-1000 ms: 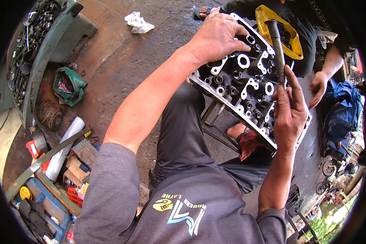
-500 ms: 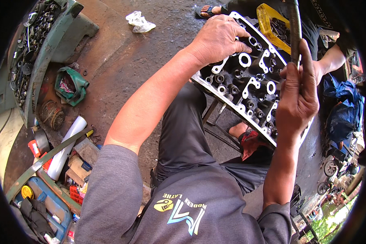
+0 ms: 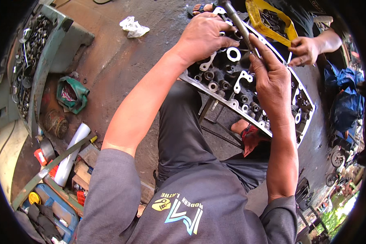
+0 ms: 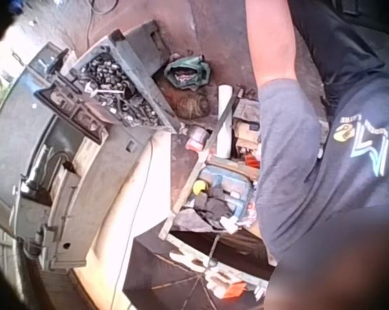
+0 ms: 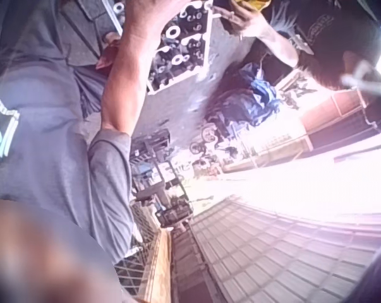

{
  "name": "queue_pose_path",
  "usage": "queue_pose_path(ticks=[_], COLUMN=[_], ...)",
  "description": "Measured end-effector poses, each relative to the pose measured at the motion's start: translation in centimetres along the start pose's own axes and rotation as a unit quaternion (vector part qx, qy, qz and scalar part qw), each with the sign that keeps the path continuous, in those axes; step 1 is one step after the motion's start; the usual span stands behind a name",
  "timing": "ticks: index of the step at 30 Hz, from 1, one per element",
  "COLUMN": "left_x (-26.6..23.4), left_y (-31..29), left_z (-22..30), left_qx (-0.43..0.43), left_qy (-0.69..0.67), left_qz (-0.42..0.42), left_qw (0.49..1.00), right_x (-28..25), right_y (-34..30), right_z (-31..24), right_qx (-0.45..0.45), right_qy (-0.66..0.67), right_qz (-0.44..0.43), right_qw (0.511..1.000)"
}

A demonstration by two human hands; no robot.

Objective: The person selects a socket from a green tool case, walks to a workbench, and uses a socket wrench to tighten bolts on an engine cylinder head. The person repeatedly inserts the socket, turns the wrench, and removes the socket to move to the next bolt.

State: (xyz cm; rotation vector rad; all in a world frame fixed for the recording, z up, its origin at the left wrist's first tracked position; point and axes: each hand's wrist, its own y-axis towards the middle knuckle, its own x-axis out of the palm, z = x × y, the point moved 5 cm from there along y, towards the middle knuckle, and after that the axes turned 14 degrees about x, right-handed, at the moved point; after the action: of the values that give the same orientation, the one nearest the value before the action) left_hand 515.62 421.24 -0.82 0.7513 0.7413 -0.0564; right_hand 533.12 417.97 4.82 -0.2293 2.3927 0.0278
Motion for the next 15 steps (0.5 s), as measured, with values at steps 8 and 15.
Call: queue_pose_path(ticks=[8,15], left_x=[-1.5,0.5], left_y=[0.8,3.4], left_z=[1.3,3.8], left_qx=[-0.028,0.004], left_qy=[0.031,-0.011], left_qz=[0.005,-0.038], left_qw=[0.999,0.999], right_x=[-2.3,-7.1], right_y=[-1.0,-3.6], right_z=[1.0,2.5], right_qx=[0.094,0.069], right_qy=[0.098,0.160], right_qz=[-0.038,0.060], right_qw=[0.990,0.983])
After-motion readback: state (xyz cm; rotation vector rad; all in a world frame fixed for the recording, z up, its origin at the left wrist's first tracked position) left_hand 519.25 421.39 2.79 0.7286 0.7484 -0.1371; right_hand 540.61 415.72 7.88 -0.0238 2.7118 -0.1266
